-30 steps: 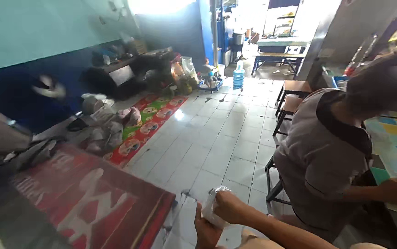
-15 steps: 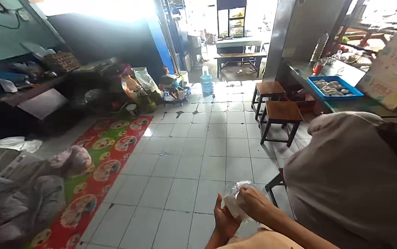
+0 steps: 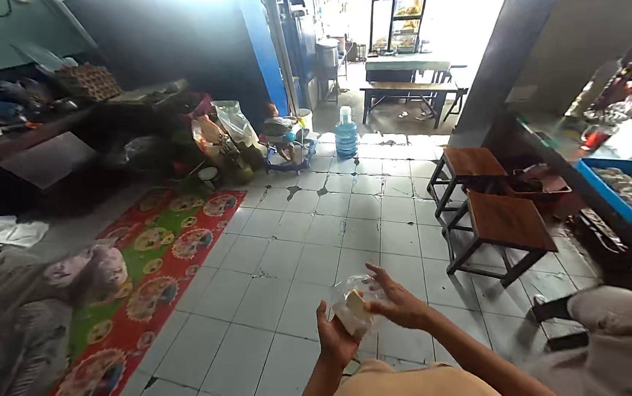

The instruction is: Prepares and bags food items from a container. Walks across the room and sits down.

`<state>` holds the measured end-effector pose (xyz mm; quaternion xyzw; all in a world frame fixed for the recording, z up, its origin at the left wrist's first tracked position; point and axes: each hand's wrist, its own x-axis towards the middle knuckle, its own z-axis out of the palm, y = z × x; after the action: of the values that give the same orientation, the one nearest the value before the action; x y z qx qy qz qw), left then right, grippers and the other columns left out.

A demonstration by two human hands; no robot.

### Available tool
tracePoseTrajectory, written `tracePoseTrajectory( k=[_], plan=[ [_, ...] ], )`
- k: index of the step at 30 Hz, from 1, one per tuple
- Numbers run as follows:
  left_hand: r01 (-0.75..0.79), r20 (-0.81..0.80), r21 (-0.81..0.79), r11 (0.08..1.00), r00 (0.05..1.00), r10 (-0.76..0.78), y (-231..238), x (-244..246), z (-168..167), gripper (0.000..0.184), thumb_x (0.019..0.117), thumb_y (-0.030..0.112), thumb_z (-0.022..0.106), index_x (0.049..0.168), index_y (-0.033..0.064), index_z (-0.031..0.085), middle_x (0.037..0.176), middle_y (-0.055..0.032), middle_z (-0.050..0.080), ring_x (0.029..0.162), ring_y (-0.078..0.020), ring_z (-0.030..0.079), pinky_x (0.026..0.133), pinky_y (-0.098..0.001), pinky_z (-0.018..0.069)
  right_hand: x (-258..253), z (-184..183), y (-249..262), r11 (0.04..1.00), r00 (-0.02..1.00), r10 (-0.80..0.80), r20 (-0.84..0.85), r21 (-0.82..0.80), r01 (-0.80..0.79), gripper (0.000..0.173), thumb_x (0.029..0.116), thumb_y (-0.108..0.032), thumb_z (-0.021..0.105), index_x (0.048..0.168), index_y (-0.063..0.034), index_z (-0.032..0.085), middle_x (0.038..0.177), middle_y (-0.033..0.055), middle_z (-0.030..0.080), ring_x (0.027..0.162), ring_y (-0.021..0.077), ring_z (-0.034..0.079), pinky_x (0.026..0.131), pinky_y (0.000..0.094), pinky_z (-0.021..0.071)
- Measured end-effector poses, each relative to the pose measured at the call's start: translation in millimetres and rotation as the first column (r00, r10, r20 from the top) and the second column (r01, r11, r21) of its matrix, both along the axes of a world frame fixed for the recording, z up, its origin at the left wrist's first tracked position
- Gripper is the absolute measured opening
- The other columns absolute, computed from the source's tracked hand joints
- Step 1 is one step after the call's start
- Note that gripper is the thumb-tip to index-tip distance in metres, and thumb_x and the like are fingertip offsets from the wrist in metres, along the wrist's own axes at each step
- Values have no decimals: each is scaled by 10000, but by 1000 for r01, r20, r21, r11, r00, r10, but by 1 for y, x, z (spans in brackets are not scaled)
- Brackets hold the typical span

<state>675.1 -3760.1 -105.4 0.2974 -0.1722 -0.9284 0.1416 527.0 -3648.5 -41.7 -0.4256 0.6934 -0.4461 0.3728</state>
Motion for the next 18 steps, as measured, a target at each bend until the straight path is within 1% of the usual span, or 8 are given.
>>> tracePoseTrajectory(
  k=[2,4,5,7,10,14,16,18],
  plan=[
    [12,16,-16,1000,1000,-11,-41,-57,1,786,1002,663,62,1339,104,501,1089,-116,707,912,-229,712,709,-386,601,-37,-11,-40,999,999,24,-22,-24,-25,1158,793,-450,852,1606,20,173,1424,253,557,1300,287,583,1116,435,465],
    [47,-7,-50,998,999,-48,-78,-121,9,730,1034,605,70,1229,84,542,971,-96,717,844,-196,711,698,-378,600,-82,-19,-78,1000,996,-25,-87,-10,24,1237,727,-481,895,1604,23,183,1426,258,557,1312,311,573,1132,461,453],
    [87,-12,-62,994,996,-88,-95,-153,14,709,1043,586,67,1202,87,544,933,-79,723,815,-175,717,685,-359,604,-106,-22,-93,997,987,-74,-143,-7,74,1220,732,-494,890,1596,36,210,1424,260,563,1315,335,570,1137,487,444],
    [194,10,-65,979,981,-194,-125,-216,17,703,1049,587,60,1265,94,512,974,-83,717,836,-176,710,697,-348,595,-157,-24,-117,977,930,-213,-300,-42,210,1056,800,-440,850,1550,82,321,1358,270,613,1255,386,611,1095,534,473],
    [328,134,-37,944,938,-320,-147,-311,14,708,1052,595,66,1370,99,459,1074,-116,675,896,-205,678,718,-366,565,-231,-16,-127,913,798,-361,-483,-8,408,865,853,-458,789,1491,42,486,1317,230,665,1221,426,622,1034,589,481],
    [575,121,29,818,810,-574,-144,-436,-12,777,1040,618,19,1331,70,486,1048,-117,695,906,-204,693,758,-376,578,-317,-33,-111,790,686,-501,-528,45,612,1070,755,-629,802,1519,32,449,1301,233,667,1168,440,640,955,616,509],
    [706,61,53,706,703,-708,-138,-502,-29,822,1016,645,-19,1333,76,483,1070,-109,693,937,-204,689,782,-378,573,-365,-49,-103,711,638,-562,-527,87,698,948,818,-503,798,1514,42,454,1295,256,663,1169,461,638,950,622,513],
    [801,50,71,594,592,-804,-128,-570,-40,855,996,669,-36,1289,89,520,1059,-110,699,942,-223,686,779,-397,569,-420,-56,-95,629,601,-628,-494,131,766,657,908,-275,726,1447,49,539,1251,268,680,1145,469,652,964,620,512]
  ],
)
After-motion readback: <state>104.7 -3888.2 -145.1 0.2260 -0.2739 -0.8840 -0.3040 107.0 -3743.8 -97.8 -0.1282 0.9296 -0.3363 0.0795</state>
